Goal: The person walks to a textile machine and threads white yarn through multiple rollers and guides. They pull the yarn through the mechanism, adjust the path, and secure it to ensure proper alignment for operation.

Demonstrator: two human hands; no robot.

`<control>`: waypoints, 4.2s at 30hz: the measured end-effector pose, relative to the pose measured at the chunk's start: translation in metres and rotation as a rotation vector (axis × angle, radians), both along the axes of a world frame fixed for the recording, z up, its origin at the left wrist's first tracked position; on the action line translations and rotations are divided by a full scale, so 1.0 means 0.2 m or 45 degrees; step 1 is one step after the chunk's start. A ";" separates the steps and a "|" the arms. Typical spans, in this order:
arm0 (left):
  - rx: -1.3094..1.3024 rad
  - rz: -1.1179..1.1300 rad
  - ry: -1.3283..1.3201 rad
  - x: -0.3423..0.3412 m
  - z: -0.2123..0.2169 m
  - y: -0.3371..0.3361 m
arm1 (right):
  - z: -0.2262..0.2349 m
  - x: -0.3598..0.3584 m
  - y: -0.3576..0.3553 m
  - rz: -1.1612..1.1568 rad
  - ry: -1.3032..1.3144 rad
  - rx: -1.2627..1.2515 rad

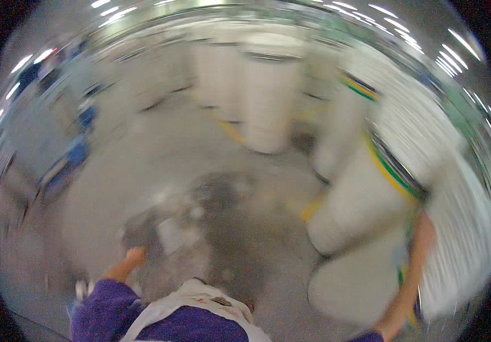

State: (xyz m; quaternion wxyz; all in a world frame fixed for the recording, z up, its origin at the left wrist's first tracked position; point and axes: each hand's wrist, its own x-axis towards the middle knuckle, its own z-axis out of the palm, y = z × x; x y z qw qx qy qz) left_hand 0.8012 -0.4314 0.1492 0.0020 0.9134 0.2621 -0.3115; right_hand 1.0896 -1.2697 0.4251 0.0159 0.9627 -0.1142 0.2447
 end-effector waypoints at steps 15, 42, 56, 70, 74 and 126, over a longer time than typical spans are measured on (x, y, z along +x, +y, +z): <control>-0.506 0.789 -0.141 -1.04 -0.81 0.32 | -1.32 0.19 3.62 1.904 1.058 0.196; -0.670 1.685 -0.484 0.53 -0.77 1.91 | -2.02 1.72 6.95 2.295 1.497 -0.290; -0.370 1.076 -0.422 1.63 -0.78 4.95 | -2.11 2.86 7.48 1.269 1.706 0.179; -0.689 0.859 -0.715 3.49 -0.54 6.55 | -2.24 3.85 9.20 1.342 1.908 -0.355; -0.562 1.216 -0.409 3.36 -0.79 6.78 | -2.12 4.36 10.37 1.982 1.467 -0.277; 0.463 1.815 -1.020 5.07 -0.03 13.47 | -2.15 7.02 17.22 1.756 1.847 -0.486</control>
